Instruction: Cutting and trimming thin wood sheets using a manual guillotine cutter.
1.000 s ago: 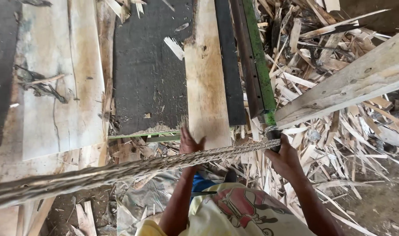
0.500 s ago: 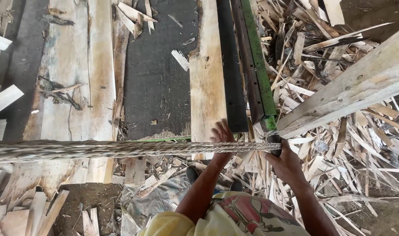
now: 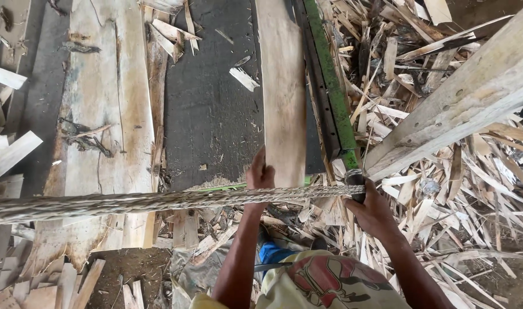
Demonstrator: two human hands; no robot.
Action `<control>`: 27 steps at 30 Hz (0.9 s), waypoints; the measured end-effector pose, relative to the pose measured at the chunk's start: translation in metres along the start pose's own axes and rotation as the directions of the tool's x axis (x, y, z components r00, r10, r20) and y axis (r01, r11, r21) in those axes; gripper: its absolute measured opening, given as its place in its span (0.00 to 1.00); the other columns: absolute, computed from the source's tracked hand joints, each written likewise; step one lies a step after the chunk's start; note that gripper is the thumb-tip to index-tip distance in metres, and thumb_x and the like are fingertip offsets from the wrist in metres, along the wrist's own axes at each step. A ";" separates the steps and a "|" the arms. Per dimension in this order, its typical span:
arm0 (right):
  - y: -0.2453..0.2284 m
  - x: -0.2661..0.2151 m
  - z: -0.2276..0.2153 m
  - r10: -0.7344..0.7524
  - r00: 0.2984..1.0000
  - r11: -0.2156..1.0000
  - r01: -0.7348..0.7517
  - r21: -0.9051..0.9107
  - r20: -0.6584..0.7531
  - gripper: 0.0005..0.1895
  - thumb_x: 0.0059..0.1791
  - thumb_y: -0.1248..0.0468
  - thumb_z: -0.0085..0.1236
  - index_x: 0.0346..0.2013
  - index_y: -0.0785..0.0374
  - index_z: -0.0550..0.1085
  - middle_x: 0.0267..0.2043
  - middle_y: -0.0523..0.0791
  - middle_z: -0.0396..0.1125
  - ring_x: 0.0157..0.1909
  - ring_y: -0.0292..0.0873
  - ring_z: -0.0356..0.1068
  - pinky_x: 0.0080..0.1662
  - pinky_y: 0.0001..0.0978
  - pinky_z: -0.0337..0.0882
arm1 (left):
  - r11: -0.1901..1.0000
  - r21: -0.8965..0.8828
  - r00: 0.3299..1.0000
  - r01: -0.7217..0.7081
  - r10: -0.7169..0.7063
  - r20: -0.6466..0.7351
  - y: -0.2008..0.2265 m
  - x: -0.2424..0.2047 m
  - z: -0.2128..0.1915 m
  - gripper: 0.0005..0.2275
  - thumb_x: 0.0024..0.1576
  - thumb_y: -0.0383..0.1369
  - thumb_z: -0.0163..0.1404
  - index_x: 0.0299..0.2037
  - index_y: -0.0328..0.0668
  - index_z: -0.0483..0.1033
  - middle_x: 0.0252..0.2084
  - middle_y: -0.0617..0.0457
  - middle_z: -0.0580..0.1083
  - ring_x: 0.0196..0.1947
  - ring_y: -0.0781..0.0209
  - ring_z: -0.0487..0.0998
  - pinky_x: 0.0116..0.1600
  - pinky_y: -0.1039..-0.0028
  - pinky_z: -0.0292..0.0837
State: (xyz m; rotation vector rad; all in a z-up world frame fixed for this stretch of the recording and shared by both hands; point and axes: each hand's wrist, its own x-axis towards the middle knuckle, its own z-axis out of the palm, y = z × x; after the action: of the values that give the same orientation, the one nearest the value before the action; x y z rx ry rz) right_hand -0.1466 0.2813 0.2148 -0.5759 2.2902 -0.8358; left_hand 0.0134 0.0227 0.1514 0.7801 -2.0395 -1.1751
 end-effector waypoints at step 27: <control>0.115 0.031 0.098 -0.235 0.967 0.919 0.186 0.347 0.103 0.14 0.52 0.59 0.59 0.38 0.67 0.68 0.36 0.49 0.75 0.36 0.44 0.78 0.38 0.35 0.82 | 0.957 0.284 0.856 0.061 -0.197 0.479 -0.246 -0.162 0.121 0.15 0.64 0.40 0.51 0.57 0.44 0.77 0.46 0.43 0.77 0.40 0.48 0.77 0.42 0.60 0.75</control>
State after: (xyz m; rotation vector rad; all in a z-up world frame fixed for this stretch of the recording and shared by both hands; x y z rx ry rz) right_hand -0.1229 0.3038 0.0644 -0.7086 1.9205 -1.2189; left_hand 0.0607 0.1022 -0.1530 0.8043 -2.6529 -1.3053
